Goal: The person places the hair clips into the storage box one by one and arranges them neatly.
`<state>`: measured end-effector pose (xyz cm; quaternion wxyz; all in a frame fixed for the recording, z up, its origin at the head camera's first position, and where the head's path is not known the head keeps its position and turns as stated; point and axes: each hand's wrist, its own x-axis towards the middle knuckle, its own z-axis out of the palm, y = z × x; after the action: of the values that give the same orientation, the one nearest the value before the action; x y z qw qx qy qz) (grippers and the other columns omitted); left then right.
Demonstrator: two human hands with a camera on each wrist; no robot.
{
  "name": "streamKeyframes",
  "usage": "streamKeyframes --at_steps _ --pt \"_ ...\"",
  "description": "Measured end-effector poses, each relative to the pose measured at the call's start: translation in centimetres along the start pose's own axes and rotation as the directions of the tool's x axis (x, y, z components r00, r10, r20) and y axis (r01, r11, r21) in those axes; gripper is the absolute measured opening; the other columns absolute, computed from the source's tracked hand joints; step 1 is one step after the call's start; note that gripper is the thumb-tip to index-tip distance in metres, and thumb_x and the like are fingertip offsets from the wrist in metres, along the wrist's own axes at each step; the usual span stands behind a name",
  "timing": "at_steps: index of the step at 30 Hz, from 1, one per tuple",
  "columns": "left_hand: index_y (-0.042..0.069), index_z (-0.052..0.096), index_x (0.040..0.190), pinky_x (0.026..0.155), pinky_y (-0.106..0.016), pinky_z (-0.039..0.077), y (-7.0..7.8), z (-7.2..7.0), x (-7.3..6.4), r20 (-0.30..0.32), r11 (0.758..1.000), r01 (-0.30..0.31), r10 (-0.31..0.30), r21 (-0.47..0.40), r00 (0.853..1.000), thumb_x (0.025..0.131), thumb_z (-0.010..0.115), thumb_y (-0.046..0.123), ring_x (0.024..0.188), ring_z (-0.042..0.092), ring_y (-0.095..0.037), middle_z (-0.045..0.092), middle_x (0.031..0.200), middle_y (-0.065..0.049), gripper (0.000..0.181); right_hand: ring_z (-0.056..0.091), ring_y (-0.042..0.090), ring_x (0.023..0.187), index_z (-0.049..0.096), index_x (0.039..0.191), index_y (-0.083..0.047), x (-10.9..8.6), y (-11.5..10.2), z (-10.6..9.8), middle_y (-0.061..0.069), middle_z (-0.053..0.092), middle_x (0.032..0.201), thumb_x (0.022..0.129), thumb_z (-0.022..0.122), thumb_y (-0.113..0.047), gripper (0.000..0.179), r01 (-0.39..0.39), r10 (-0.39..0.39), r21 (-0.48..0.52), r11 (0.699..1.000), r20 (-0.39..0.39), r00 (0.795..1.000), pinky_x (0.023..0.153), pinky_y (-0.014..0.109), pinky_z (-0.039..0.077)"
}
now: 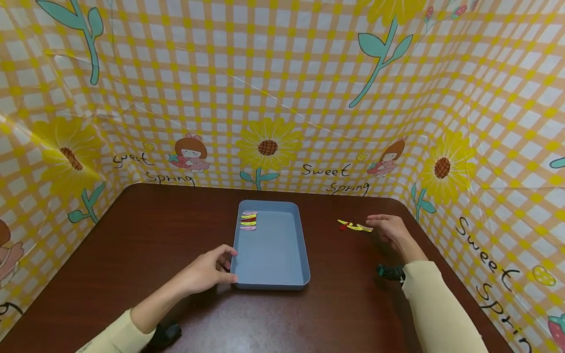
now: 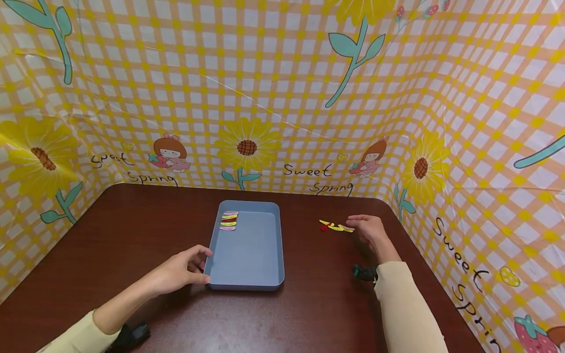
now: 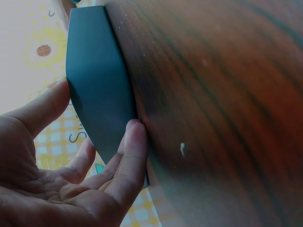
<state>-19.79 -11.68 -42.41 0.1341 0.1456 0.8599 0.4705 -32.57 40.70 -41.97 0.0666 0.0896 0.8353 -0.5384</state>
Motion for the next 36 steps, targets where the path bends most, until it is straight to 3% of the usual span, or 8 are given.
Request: streamKeyframes --at_steps 7,10,13,18,36 --pt "0.01 0.057 0.129 0.074 -0.036 0.05 -0.1 0.1 0.1 0.001 1.0 0.006 -0.006 -0.004 1.0 0.084 0.083 0.019 0.091 0.06 -0.019 0.064 0.105 -0.01 0.054 0.028 0.006 0.044 0.049 0.142 0.007 0.3 1.2 -0.3 -0.013 0.036 0.053 0.099 0.062 -0.019 0.052 -0.04 0.039 -0.012 0.999 -0.023 0.999 0.047 0.026 0.032" --pt "0.01 0.057 0.129 0.075 -0.035 0.05 -0.1 0.1 0.1 0.002 1.0 0.007 -0.007 -0.002 1.0 0.084 0.083 0.019 0.091 0.06 -0.019 0.064 0.105 -0.01 0.054 0.033 0.006 0.049 0.051 0.141 0.005 0.3 1.6 -0.3 -0.016 0.047 0.062 0.1 0.061 -0.02 0.05 -0.059 0.059 -0.024 0.998 -0.029 0.998 0.051 0.026 0.036" --pt "0.01 0.056 0.129 0.074 -0.036 0.05 0.0 0.0 0.1 0.002 1.0 0.002 -0.002 -0.006 1.0 0.083 0.083 0.019 0.091 0.06 -0.019 0.064 0.105 -0.01 0.054 0.033 0.005 0.05 0.052 0.141 0.005 0.3 1.9 -0.4 -0.017 0.047 0.063 0.101 0.061 -0.02 0.048 -0.065 0.064 -0.013 0.998 -0.029 0.997 0.051 0.025 0.036" --pt "0.009 0.056 0.129 0.074 -0.035 0.05 0.0 0.0 0.0 0.005 1.0 -0.001 0.001 -0.016 1.0 0.083 0.083 0.019 0.09 0.06 -0.019 0.064 0.104 -0.009 0.054 0.029 0.005 0.045 0.051 0.141 0.006 0.6 2.2 -0.6 -0.015 0.037 0.053 0.099 0.063 -0.018 0.049 -0.061 0.061 0.015 0.998 -0.019 0.998 0.047 0.024 0.032" --pt "0.011 0.057 0.129 0.074 -0.035 0.05 -0.2 0.0 0.2 0.001 1.0 0.013 -0.013 -0.008 1.0 0.083 0.084 0.02 0.09 0.061 -0.019 0.064 0.105 -0.009 0.055 0.029 0.005 0.042 0.059 0.134 0.006 1.5 3.2 -0.4 -0.015 0.039 0.049 0.095 0.067 -0.016 0.046 -0.056 0.052 -0.065 0.996 -0.063 0.997 0.044 0.025 0.031"
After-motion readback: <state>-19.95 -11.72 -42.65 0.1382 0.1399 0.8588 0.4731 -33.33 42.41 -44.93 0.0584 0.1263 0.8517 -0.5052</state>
